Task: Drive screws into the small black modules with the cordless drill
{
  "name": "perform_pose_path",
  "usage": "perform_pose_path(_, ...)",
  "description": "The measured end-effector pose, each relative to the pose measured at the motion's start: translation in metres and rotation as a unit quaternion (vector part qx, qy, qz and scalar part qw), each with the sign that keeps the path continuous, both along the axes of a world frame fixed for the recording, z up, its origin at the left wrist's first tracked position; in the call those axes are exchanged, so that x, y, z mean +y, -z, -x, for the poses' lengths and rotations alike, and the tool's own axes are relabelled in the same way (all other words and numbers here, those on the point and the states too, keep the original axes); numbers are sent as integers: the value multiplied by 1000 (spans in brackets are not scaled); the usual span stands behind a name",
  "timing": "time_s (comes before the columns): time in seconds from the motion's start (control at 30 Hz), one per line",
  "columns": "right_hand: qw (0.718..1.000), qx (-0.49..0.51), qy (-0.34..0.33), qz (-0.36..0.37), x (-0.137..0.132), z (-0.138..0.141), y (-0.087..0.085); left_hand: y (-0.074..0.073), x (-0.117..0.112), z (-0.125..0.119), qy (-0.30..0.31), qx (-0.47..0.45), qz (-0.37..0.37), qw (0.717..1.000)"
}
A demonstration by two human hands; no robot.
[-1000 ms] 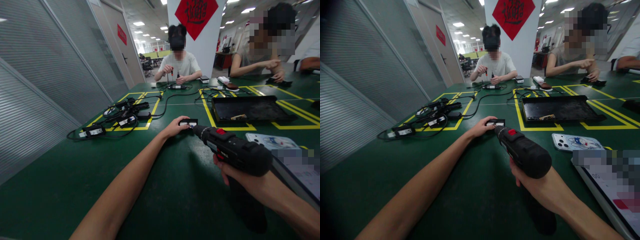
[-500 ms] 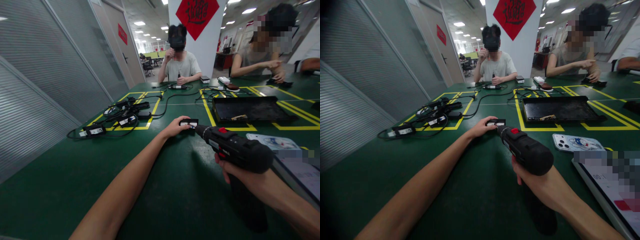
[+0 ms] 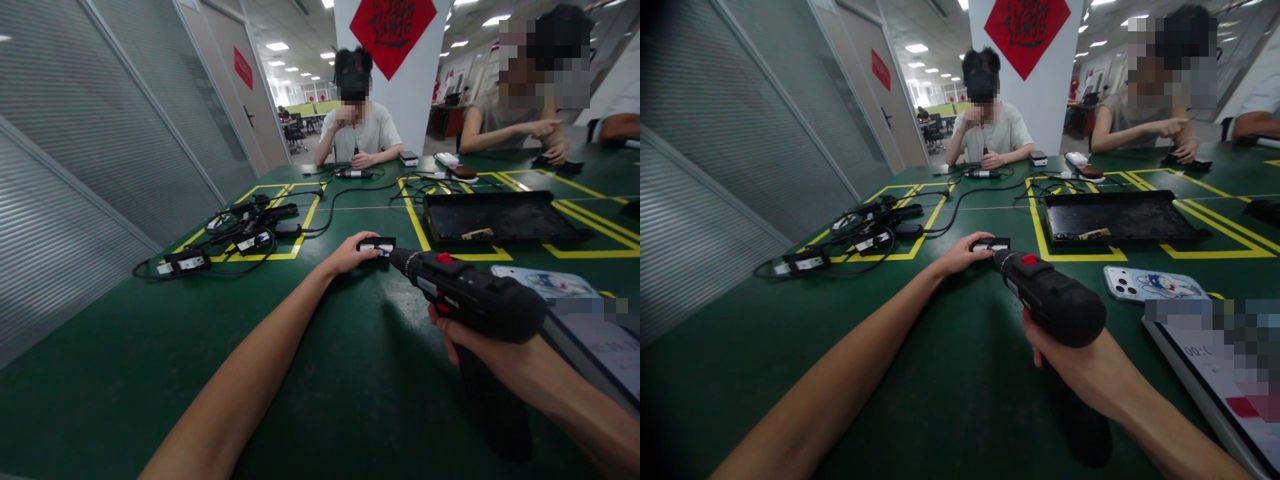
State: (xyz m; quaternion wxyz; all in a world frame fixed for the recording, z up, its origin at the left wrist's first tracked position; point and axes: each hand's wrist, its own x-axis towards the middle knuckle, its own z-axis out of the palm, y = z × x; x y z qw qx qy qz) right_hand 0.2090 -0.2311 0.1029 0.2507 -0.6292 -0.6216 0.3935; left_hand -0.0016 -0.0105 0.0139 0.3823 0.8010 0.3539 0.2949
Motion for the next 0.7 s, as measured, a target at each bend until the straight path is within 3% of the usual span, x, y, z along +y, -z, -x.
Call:
perform_pose_path(0.27, 999, -24, 27, 19, -3, 8, 8, 1, 2, 1, 25, -17, 13, 999)
perform_pose_path(0.7, 1000, -14, 0, 2, 3, 9, -7, 4, 4, 2, 20, -11, -12, 1000)
